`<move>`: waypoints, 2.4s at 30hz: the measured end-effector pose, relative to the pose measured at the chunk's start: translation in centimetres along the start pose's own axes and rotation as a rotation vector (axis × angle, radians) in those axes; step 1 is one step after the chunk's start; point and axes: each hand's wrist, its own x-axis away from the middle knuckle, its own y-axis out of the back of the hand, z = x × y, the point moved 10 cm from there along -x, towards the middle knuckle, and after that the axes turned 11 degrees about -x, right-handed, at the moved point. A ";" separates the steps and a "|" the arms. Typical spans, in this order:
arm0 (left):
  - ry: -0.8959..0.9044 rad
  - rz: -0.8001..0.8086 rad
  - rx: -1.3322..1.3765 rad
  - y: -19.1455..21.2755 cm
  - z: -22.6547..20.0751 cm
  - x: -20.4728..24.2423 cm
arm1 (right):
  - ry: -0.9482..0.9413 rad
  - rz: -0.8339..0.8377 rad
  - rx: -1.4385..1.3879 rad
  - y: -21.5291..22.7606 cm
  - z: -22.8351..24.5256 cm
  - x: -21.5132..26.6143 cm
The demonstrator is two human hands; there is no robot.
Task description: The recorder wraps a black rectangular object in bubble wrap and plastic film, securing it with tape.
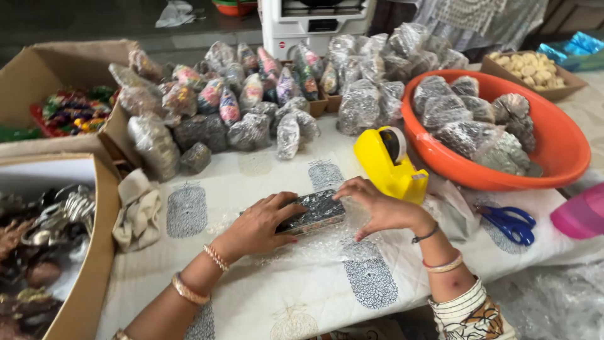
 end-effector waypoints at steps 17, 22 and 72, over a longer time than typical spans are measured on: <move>0.164 -0.132 -0.052 0.8 2.9 -2.2 | -0.053 -0.880 -0.636 6.9 -4.9 3.6; 0.202 -0.237 0.020 1.8 6.2 -4.9 | -0.072 -1.044 -0.374 8.4 -4.4 6.6; 0.161 0.070 -0.203 -4.0 1.6 -1.5 | -0.615 -0.067 0.097 0.1 -7.4 1.7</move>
